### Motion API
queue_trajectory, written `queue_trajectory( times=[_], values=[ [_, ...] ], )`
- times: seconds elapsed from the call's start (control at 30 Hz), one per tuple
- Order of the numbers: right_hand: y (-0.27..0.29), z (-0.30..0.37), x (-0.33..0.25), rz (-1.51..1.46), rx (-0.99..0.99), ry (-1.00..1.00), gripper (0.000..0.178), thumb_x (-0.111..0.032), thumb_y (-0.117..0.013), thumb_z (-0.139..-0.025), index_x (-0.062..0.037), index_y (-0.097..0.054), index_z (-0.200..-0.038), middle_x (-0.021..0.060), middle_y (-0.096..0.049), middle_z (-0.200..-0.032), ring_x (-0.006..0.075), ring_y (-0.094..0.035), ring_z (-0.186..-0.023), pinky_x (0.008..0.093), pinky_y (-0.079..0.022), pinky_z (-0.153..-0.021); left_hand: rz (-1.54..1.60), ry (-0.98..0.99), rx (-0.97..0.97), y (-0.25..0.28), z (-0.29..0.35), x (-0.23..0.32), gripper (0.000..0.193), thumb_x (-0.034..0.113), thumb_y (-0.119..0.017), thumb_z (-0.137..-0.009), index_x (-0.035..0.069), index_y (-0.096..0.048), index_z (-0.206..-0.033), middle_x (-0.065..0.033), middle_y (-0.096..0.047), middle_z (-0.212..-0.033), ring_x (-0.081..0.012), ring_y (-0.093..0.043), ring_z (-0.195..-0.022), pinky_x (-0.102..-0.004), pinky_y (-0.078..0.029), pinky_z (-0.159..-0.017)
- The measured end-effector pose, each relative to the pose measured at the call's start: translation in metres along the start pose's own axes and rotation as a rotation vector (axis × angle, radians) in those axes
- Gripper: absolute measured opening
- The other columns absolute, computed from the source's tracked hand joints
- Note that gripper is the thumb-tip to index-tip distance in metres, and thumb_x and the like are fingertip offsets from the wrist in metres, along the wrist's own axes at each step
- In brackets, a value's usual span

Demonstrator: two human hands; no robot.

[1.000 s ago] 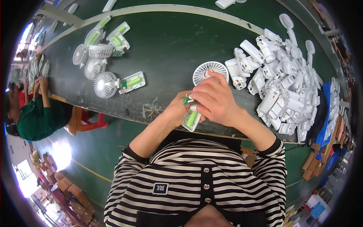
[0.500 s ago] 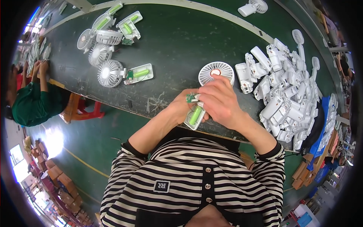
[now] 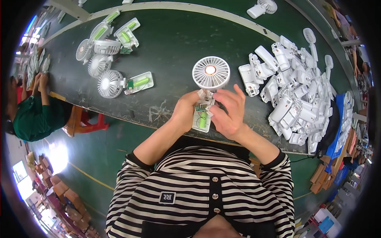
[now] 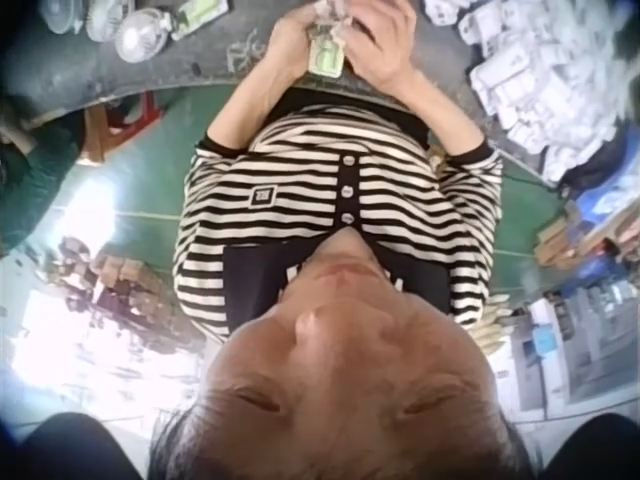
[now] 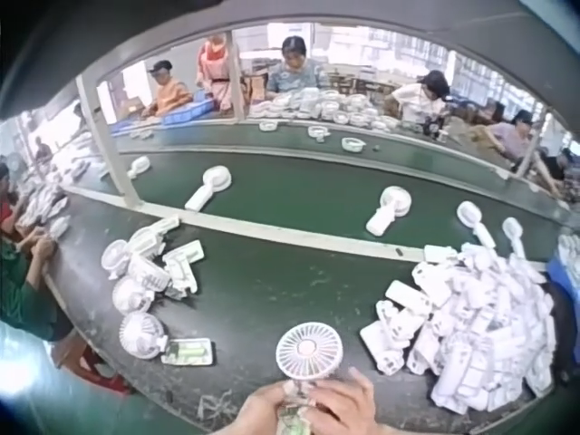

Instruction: The person assembles portable fans by fitting the internal battery and circuit components into the handle casing, snapping the cover onto the handle by hand, and placing the completed fans onto a conveyor belt.

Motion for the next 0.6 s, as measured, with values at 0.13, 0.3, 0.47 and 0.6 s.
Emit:
queue_trajectory(
  times=[0.13, 0.3, 0.47, 0.6],
  values=[
    [0.002, 0.008, 0.005, 0.008, 0.019, -0.03, 0.023, -0.002, -0.062, -0.055, -0.0034, -0.055, -0.077, 0.0115, -0.056, -0.093, 0.031, -0.054, -0.09, 0.0536, -0.031, -0.091, -0.084, -0.13, 0.013, -0.002, -0.003, -0.001, 0.029, 0.022, -0.042, -0.088, 0.0, -0.054, -0.102, -0.0083, -0.058, -0.091, -0.0157, -0.056, -0.079, -0.0295, -0.047, -0.07],
    [0.004, 0.013, 0.01, 0.019, -0.019, -0.029, 0.02, 0.0, -0.06, -0.055, -0.0008, -0.055, -0.074, 0.0087, -0.057, -0.083, 0.0271, -0.056, -0.086, 0.0526, -0.028, -0.094, -0.133, -0.147, 0.035, -0.007, -0.003, -0.004, 0.029, 0.02, -0.044, -0.089, -0.002, -0.053, -0.104, -0.0081, -0.057, -0.094, -0.015, -0.056, -0.083, -0.0284, -0.046, -0.071],
    [0.009, 0.014, 0.014, -0.007, -0.058, -0.058, 0.022, 0.002, -0.058, -0.055, -0.0006, -0.055, -0.077, 0.0094, -0.057, -0.085, 0.0261, -0.056, -0.086, 0.0518, -0.03, -0.092, -0.132, -0.14, 0.074, -0.009, -0.003, -0.007, 0.027, 0.02, -0.049, -0.087, -0.002, -0.055, -0.103, -0.0074, -0.057, -0.091, -0.0136, -0.056, -0.078, -0.0268, -0.047, -0.065],
    [0.009, 0.012, 0.019, -0.168, -0.092, -0.176, 0.021, 0.005, -0.056, -0.06, 0.0018, -0.054, -0.081, 0.0127, -0.055, -0.092, 0.0287, -0.055, -0.082, 0.0418, -0.043, -0.079, -0.167, -0.089, 0.096, -0.01, -0.002, -0.005, 0.029, 0.019, -0.05, -0.087, -0.004, -0.055, -0.102, -0.0088, -0.059, -0.091, -0.0142, -0.057, -0.077, -0.0267, -0.047, -0.065]
  ],
)
Point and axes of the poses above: each hand's wrist, its own z-axis away from the middle knuckle, its own y-axis out of the back of the hand, x = y × z, the point moved 3 cm from there along -z, towards the middle knuckle
